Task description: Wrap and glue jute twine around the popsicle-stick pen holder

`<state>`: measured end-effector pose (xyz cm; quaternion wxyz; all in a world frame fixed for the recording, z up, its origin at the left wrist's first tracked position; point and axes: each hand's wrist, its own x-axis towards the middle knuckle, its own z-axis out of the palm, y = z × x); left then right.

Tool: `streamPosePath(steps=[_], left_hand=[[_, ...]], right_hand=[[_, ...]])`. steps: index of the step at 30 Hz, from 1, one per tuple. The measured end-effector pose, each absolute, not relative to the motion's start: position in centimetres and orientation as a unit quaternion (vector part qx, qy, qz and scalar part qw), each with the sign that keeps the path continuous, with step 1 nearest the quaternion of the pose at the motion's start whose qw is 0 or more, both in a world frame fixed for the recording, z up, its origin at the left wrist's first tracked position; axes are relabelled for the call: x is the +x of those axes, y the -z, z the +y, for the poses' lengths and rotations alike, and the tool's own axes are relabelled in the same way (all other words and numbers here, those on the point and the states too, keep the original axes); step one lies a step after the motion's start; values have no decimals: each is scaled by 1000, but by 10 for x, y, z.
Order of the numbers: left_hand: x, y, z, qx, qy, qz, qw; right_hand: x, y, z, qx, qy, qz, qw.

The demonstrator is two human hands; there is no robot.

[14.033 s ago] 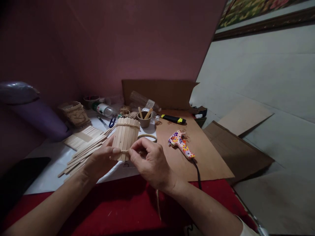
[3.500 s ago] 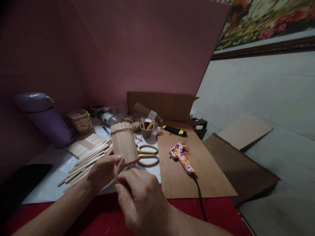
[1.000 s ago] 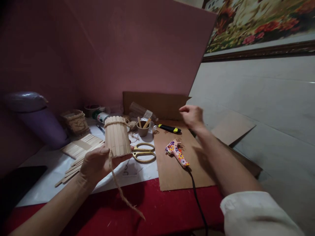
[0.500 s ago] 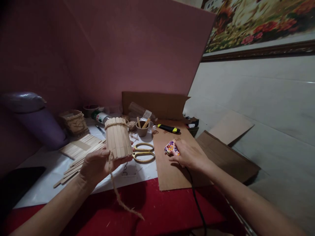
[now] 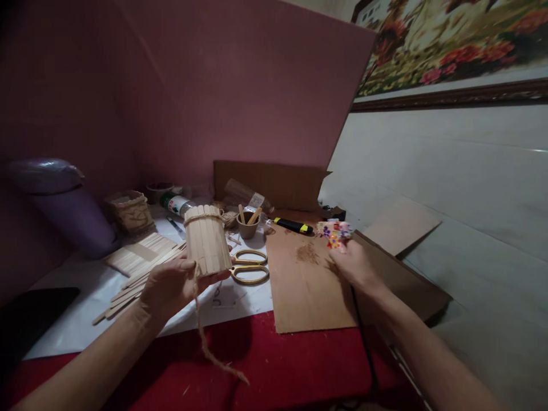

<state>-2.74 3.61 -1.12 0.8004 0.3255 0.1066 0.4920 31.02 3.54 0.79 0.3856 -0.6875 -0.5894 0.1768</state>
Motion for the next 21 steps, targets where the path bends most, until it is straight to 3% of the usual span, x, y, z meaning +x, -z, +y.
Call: streamPosePath(steps=[3,6,10,15,21], left_hand=[[-26,11,35,332,-476,103,808],[-24,12,34,340,-462,85,815],[-23,16,35,350,-448,65,820],[-22,19,35,354,-444,67,820],[-21,17,34,357,-457,77,811]], right_hand=[[297,-16,14,-663,-231,-566,432],[269,-22,-14,-583,-417,-493,494],[236,-29,-45,-515,-563,-507,401],[215,-39,-61,-508,-539,-562,368],[198,-52,-68,-504,-372,-683,375]])
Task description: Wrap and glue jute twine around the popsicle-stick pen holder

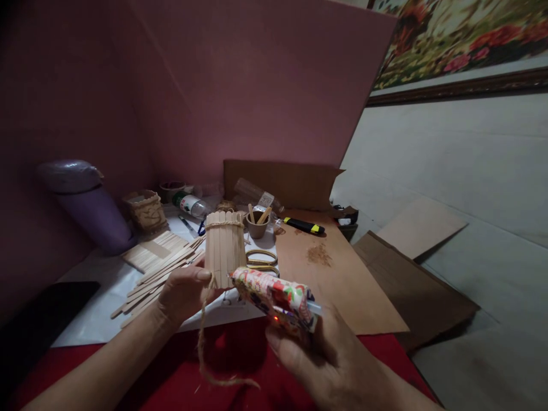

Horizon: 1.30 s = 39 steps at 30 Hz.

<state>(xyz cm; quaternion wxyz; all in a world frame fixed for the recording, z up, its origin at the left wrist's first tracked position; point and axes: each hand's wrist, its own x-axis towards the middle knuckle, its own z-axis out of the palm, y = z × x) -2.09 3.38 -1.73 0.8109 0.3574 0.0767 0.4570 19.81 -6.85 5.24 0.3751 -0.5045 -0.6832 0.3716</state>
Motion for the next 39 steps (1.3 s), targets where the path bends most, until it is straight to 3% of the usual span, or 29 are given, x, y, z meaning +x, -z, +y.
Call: streamPosePath(steps=[9,23,39], left_hand=[[-20,15,32,367,-456,105,804],[-16,15,30,381,-469,138,785],[-16,18,30,414,-464,121,774]], right_hand=[[201,-43,-67,-485,-288,-727,392],[187,-44,-64,-437,-313,-767,350],[179,-51,-63,-451,-407,-702,372]])
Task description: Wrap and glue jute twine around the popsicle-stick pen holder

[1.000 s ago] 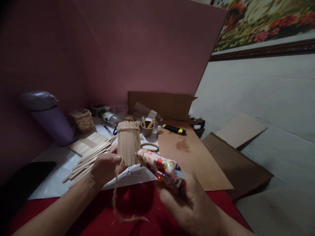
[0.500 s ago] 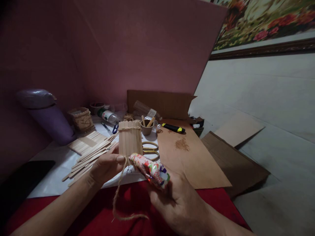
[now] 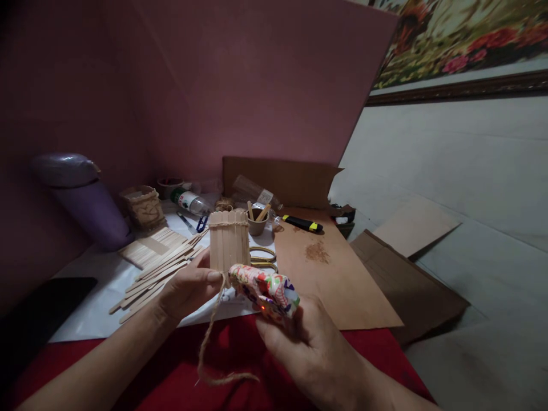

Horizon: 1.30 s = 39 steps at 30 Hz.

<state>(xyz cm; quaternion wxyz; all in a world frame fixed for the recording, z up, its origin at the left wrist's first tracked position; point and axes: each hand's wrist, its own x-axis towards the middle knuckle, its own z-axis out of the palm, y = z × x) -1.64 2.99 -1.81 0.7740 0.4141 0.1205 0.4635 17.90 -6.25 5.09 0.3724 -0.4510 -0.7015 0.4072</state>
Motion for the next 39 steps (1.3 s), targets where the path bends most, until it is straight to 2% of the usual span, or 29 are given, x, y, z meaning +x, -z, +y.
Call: streamPosePath(steps=[33,39], left_hand=[[-15,14,29,401,-465,114,781],[-16,16,30,386,-462,122,789]], right_hand=[[185,-44,-66,-474,-439,-665,376],[186,-43,-65,-474,-413,-678,381]])
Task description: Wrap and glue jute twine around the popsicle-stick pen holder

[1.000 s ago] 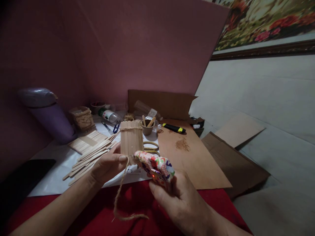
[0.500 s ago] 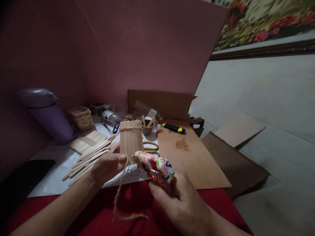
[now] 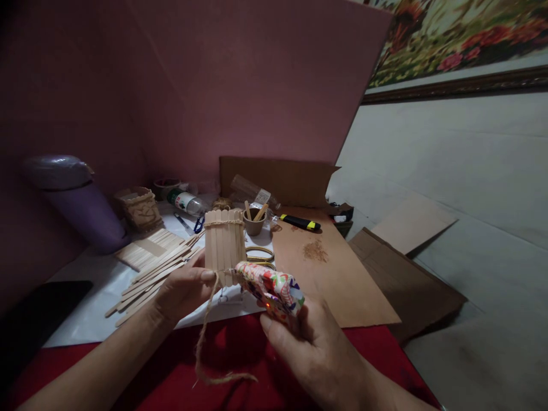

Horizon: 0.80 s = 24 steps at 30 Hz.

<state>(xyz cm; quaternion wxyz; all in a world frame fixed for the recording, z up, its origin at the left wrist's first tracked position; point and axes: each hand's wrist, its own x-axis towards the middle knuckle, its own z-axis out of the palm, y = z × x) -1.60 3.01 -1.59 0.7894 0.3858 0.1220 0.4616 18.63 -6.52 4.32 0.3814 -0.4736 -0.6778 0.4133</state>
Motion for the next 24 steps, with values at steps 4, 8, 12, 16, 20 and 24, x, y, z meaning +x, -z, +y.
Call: streamPosePath(steps=[4,8,12,16,20,24], left_hand=[[-16,15,29,375,-467,133,790],[-17,14,28,378,-462,131,792],[-17,13,28,374,-465,134,791],[-17,11,28,371,-462,118,797],[-17,11,29,367,-455,106,804],[-18,13,30,363,-459,107,803]], right_hand=[[187,-42,-67,-471,-418,-682,372],[186,-43,-65,-482,-404,-679,378],[185,-46,-64,-472,-421,-678,375],[186,-45,-65,-474,-420,-672,384],[187,-40,-66,-472,-448,-651,392],[187,-37,-65,-451,-466,-634,421]])
